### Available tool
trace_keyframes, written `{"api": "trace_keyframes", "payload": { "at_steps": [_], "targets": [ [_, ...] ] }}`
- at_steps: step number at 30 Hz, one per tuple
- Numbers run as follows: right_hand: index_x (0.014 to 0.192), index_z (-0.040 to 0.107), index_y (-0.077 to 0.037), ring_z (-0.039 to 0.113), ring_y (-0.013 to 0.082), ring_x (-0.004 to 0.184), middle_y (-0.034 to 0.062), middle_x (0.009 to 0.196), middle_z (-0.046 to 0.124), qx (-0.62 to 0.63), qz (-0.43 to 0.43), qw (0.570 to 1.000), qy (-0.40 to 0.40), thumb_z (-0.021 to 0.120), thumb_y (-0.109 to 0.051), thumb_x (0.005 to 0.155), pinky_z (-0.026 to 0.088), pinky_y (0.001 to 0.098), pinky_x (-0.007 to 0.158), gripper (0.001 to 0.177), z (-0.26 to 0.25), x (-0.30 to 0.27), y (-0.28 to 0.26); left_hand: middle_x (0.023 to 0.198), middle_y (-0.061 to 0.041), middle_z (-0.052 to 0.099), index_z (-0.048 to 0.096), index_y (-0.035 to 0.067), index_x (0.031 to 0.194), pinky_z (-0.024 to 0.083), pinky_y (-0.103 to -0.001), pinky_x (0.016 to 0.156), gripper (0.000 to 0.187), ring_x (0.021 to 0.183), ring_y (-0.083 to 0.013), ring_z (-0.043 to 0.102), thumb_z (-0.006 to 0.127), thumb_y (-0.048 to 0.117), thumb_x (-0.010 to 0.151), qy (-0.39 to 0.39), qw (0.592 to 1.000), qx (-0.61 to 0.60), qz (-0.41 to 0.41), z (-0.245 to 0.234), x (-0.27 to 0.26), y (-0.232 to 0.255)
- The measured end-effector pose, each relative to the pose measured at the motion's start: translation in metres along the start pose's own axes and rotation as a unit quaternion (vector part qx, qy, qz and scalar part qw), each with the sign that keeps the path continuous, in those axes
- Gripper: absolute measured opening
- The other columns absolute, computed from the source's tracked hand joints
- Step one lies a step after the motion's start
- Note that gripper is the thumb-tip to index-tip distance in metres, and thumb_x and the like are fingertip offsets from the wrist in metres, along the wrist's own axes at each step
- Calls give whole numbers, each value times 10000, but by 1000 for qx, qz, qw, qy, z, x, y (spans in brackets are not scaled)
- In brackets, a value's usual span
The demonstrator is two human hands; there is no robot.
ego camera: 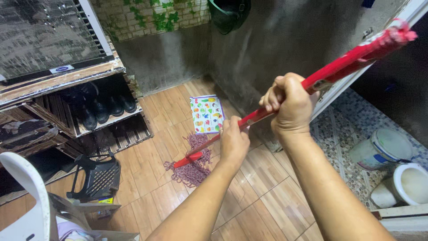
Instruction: The person assembles a red mop by inserting the handle into the mop head and twisting to lock it. They then retrieve a light blue USB cable from a hanging bag and coil it in their hands.
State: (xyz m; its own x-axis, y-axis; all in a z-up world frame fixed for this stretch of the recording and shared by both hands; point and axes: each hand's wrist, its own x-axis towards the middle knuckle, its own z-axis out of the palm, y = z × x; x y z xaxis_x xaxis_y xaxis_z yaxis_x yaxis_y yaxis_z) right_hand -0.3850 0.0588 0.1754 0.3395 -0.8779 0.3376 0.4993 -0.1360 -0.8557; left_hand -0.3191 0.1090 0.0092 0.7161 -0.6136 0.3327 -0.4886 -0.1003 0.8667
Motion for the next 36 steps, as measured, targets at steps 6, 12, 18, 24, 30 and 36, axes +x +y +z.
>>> {"api": "trace_keyframes", "payload": {
  "at_steps": [6,12,18,24,30,36],
  "targets": [
    [617,472,-109,408,149,391,22,518,414,1,52,998,-39,598,-98,866,464,376,473,279,21,11,10,1108,-207,580,574,75,1115,443,-533,916,292,1041,-450,564,655,45,837,5,999,6,-32,-10,10,-8],
    [598,427,-105,396,163,419,45,523,427,-14,101,969,-227,589,-115,873,448,348,508,320,34,26,10,1142,-160,590,584,108,1126,453,-533,898,272,1035,-430,566,665,88,868,53,996,28,-63,-26,15,-5],
    [601,394,-98,323,146,450,19,525,373,-17,141,907,-397,587,-119,887,320,305,487,345,43,28,12,1109,-163,566,551,93,1134,458,-536,890,318,1075,-424,548,718,162,873,91,990,73,-75,-44,7,-9],
    [648,430,-77,358,115,538,6,595,407,-35,125,884,-450,585,-111,853,317,287,520,259,59,21,26,1077,-123,590,588,133,1055,461,-523,886,258,1064,-397,563,719,72,841,189,977,65,-78,-49,11,-18],
    [639,447,-68,393,119,527,5,589,430,-36,134,899,-416,562,-46,851,345,298,507,243,65,15,36,1045,-122,598,580,122,1060,473,-510,876,269,1044,-385,577,682,51,822,182,981,48,-43,-53,18,-32],
    [628,509,-44,359,131,429,12,522,410,-19,219,916,-337,561,-23,822,316,301,447,202,70,24,36,1066,-140,586,565,98,1098,462,-521,832,233,1021,-404,559,681,152,903,114,989,60,-71,-46,-6,-22]
  ]
}}
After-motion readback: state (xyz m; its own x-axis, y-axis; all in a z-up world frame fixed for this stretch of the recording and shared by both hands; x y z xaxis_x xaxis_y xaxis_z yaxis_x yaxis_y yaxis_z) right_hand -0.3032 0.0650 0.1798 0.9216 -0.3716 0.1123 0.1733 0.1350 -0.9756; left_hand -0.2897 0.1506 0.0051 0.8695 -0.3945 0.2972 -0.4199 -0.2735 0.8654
